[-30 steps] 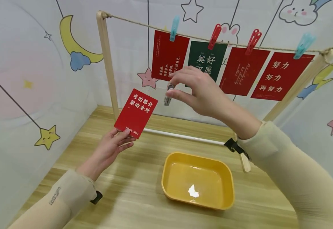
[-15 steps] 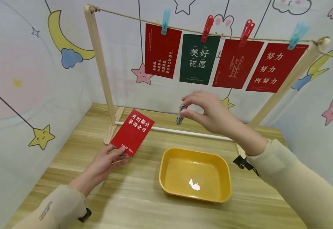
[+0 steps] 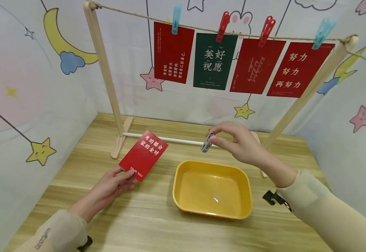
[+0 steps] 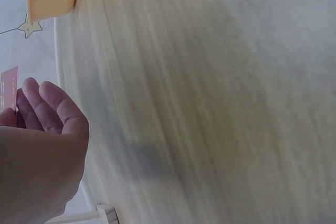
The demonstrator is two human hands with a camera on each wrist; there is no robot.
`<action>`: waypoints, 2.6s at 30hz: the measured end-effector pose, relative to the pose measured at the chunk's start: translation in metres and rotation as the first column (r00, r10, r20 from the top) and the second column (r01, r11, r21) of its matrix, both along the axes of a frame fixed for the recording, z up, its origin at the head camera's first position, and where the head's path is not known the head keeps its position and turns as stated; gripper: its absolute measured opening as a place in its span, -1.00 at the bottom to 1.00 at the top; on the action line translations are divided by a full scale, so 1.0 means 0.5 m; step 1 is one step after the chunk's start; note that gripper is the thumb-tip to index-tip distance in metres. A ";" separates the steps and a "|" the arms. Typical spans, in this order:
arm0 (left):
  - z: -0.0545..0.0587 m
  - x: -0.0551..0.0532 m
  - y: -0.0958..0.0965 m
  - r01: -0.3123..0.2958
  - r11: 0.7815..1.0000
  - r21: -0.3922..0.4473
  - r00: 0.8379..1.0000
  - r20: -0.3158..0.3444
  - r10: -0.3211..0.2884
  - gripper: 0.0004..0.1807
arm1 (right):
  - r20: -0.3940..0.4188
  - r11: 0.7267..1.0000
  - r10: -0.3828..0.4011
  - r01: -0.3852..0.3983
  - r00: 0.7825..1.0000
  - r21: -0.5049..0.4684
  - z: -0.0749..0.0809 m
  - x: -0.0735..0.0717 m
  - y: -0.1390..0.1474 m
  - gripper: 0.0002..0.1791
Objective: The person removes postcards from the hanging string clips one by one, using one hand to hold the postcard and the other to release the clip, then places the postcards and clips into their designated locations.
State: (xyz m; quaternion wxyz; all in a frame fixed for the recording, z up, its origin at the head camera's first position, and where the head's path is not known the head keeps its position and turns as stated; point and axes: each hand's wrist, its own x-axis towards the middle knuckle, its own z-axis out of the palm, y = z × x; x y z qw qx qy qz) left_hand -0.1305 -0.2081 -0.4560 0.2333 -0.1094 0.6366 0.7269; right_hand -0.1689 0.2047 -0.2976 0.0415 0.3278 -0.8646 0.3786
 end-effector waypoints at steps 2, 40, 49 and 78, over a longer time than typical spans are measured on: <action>-0.003 0.001 -0.003 0.012 1.000 0.000 1.000 0.008 -0.012 -0.32 | 0.056 0.999 -0.009 0.010 0.998 -0.035 -0.018 0.007 0.006 -0.86; 0.004 0.020 -0.007 0.033 0.999 -0.035 0.991 0.133 -0.028 -0.44 | 0.328 0.820 0.261 -0.388 0.908 0.421 -0.187 0.010 -0.080 -0.73; 0.015 0.045 0.021 -0.111 0.994 0.008 0.985 0.134 0.109 -0.38 | 0.266 0.779 0.263 -0.366 0.928 0.510 -0.194 0.008 -0.100 -0.69; -0.005 0.075 0.051 -0.264 0.964 0.032 0.950 0.183 0.254 -0.44 | 0.362 0.786 0.085 -0.286 0.928 0.549 -0.250 -0.025 -0.121 -0.38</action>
